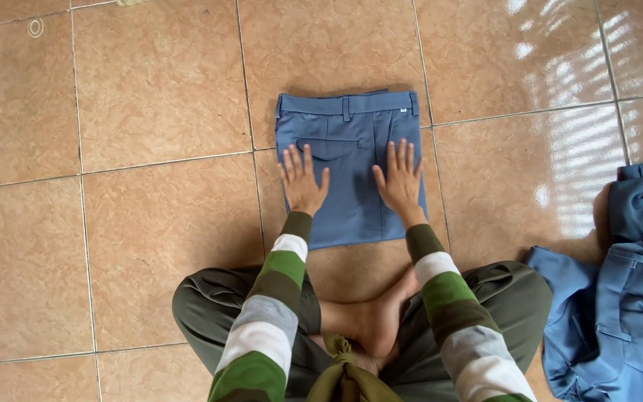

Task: Folding blue trousers into a neat rectangular shape on the floor.

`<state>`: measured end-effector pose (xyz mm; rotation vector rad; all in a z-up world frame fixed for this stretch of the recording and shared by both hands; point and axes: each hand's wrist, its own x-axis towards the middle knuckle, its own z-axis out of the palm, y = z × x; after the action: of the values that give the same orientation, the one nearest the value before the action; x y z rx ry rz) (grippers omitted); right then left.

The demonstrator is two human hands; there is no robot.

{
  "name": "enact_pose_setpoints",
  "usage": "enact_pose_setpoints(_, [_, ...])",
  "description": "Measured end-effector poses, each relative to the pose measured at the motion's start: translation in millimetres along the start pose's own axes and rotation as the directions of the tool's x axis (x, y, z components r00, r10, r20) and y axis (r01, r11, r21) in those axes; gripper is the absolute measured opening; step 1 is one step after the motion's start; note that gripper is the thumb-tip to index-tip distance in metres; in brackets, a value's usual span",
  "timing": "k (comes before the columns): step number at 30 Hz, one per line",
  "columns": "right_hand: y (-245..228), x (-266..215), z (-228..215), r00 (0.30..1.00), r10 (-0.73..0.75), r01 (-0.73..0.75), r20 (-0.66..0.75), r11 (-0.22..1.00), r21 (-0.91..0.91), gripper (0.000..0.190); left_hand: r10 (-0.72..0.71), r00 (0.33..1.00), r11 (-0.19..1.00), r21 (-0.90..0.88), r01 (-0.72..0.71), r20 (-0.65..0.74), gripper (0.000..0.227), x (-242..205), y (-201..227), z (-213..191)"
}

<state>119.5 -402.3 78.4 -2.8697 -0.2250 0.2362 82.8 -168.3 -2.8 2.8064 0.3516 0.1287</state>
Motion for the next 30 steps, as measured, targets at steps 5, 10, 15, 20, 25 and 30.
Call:
enact_pose_setpoints(5, [-24.7, 5.5, 39.6, 0.993, -0.071, 0.071, 0.091, 0.997, 0.007, 0.069, 0.075, 0.983, 0.997, -0.017, -0.074, 0.168, 0.081, -2.6, 12.4, 22.7])
enact_pose_setpoints(10, [-4.5, -2.7, 34.3, 0.987, -0.148, 0.149, 0.057, 0.988, -0.025, 0.066, 0.039, 0.992, 0.995, 0.086, -0.05, 0.122, 0.088, -5.5, -13.9, 20.2])
enact_pose_setpoints(15, [16.5, -7.0, 26.4, 0.971, 0.094, -0.059, -0.218, 0.985, 0.165, 0.074, -0.167, 0.979, 0.973, 0.139, 0.183, -0.118, 0.091, -12.5, -42.2, 21.2])
enact_pose_setpoints(20, [65.8, -2.0, 24.4, 0.927, 0.28, -0.237, -0.249, 0.953, 0.19, 0.059, -0.209, 0.898, 0.908, 0.264, 0.325, -0.387, 0.07, -15.2, -91.0, 22.1])
enact_pose_setpoints(25, [72.5, 23.9, 43.7, 0.927, 0.369, -0.342, -0.066, 0.905, 0.252, 0.072, -0.279, 0.879, 0.914, 0.174, 0.366, -0.387, 0.055, -30.0, -61.4, 27.3])
enact_pose_setpoints(30, [50.3, 45.0, 65.5, 0.897, 0.39, -0.442, 0.208, 0.79, 0.425, 0.088, -0.414, 0.91, 0.89, -0.224, 0.397, -0.03, 0.066, -25.2, -0.6, 15.9])
